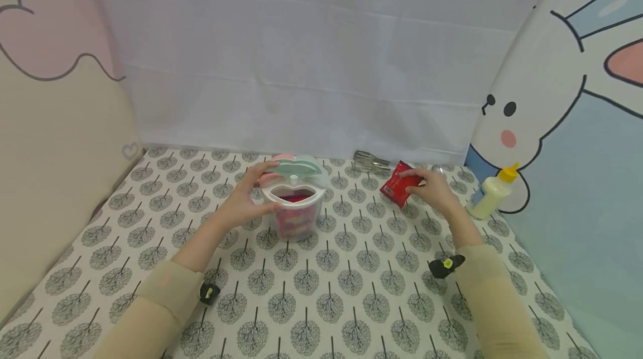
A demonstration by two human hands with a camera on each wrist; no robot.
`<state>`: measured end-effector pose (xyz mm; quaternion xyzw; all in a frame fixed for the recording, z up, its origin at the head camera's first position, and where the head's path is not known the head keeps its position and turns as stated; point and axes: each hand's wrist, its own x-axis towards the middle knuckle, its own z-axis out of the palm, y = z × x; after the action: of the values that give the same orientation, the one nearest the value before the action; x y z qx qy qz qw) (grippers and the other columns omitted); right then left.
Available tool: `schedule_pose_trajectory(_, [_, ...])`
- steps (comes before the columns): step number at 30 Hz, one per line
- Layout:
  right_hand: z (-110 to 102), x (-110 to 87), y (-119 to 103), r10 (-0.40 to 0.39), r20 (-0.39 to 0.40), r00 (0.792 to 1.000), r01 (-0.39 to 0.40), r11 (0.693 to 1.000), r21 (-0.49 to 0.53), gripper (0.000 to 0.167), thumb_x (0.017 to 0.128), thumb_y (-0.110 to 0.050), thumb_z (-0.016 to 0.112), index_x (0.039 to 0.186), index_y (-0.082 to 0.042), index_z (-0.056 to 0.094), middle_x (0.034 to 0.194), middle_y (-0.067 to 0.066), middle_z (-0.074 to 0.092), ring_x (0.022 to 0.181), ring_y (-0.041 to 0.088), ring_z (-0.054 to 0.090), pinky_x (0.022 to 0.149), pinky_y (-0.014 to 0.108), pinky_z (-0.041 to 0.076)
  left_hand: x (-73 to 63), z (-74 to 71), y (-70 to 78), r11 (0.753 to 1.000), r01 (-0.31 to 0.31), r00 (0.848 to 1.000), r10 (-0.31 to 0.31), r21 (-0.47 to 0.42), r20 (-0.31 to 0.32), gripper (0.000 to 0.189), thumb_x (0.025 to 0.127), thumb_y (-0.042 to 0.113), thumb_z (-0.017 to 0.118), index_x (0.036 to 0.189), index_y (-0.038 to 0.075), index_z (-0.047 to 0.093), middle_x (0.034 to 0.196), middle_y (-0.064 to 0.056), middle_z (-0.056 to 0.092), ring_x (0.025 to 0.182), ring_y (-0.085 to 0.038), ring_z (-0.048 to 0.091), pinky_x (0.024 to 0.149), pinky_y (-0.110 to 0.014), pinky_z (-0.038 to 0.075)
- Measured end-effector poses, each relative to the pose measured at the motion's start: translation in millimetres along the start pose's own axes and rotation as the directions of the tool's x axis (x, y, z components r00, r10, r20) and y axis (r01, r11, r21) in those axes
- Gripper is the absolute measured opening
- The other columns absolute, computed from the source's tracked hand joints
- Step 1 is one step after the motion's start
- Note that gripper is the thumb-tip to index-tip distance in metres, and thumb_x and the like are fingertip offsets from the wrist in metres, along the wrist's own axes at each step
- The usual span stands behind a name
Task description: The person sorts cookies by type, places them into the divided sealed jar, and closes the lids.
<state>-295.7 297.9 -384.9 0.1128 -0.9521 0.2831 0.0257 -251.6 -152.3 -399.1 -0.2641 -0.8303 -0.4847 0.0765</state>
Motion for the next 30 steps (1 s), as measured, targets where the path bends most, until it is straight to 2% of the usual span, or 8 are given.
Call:
schedule_pose_trajectory(3, [-6.4, -0.3, -16.1, -0.04, -0.007, 0.999, 0.04, 0.999, -0.002, 0.036, 0.087, -0.004, 0.066, 0.122, -0.011, 0.063, 0.122, 0.019, 0.058, 0.097, 0.032, 0.06, 0.075, 0.042, 0.056, -0.3, -0.1, 1.5, 1.0, -0.002, 1.0, 0.002, 0.013, 0.006, 0.088, 0.072, 0.027, 0.082, 0.142, 0.039, 0.031, 0.149, 0.003, 0.033, 0.134, -0.034, 0.033, 0.103, -0.067, 0.029])
schedule_pose_trajectory(6, [-13.7, -1.5, -33.2, -0.108, -0.013, 0.994, 0.108, 0.994, 0.007, 0.036, 0.085, 0.0, 0.066, 0.12, -0.008, 0.064, 0.121, 0.019, 0.059, 0.097, 0.033, 0.061, 0.079, 0.044, 0.056, 0.1, 0.1, 2.5, 1.0, -0.001, 1.0, 0.001, 0.007, 0.009, 0.087, 0.072, 0.027, 0.083, 0.142, 0.038, 0.032, 0.149, 0.003, 0.033, 0.134, -0.034, 0.033, 0.103, -0.067, 0.028])
schedule_pose_trajectory(13, [-29.1, -5.4, -71.2, -0.217, -0.023, 0.976, 0.218, 0.975, 0.046, 0.038, 0.083, 0.006, 0.066, 0.119, -0.008, 0.064, 0.117, 0.015, 0.061, 0.093, 0.028, 0.063, 0.079, 0.041, 0.057, 0.4, 0.0, 2.1, 1.0, -0.01, 1.0, 0.01, 0.01, -0.005, 0.087, 0.071, 0.027, 0.083, 0.142, 0.036, 0.033, 0.148, 0.001, 0.034, 0.133, -0.034, 0.034, 0.103, -0.068, 0.028])
schedule_pose_trajectory(18, [-35.1, -10.7, -97.0, -0.286, -0.076, 0.955, 0.29, 0.956, 0.046, 0.039, 0.082, 0.007, 0.066, 0.118, -0.009, 0.065, 0.116, 0.013, 0.062, 0.093, 0.026, 0.062, 0.078, 0.038, 0.057, -0.6, -0.3, 2.0, 1.0, 0.002, 1.0, -0.002, 0.005, -0.004, 0.088, 0.071, 0.027, 0.083, 0.142, 0.038, 0.032, 0.149, 0.003, 0.033, 0.133, -0.034, 0.033, 0.103, -0.068, 0.028])
schedule_pose_trajectory(24, [-39.3, -20.1, -129.2, -0.422, -0.14, 0.896, 0.43, 0.902, 0.035, 0.042, 0.079, 0.007, 0.069, 0.117, -0.011, 0.066, 0.113, 0.008, 0.064, 0.09, 0.02, 0.062, 0.076, 0.025, 0.055, -1.0, -0.4, 2.4, 1.0, 0.008, 1.0, -0.008, 0.002, -0.003, 0.088, 0.07, 0.027, 0.083, 0.141, 0.039, 0.033, 0.146, 0.004, 0.036, 0.13, -0.033, 0.038, 0.101, -0.067, 0.031])
schedule_pose_trajectory(30, [-32.1, -21.5, -155.4, -0.547, -0.152, 0.823, 0.557, 0.83, 0.033, 0.04, 0.077, 0.006, 0.072, 0.114, -0.01, 0.067, 0.111, 0.006, 0.065, 0.088, 0.017, 0.063, 0.074, 0.022, 0.055, -0.3, -0.6, 3.1, 1.0, 0.006, 1.0, -0.006, 0.001, -0.005, 0.087, 0.071, 0.027, 0.083, 0.141, 0.04, 0.033, 0.145, 0.004, 0.037, 0.131, -0.032, 0.037, 0.101, -0.068, 0.03])
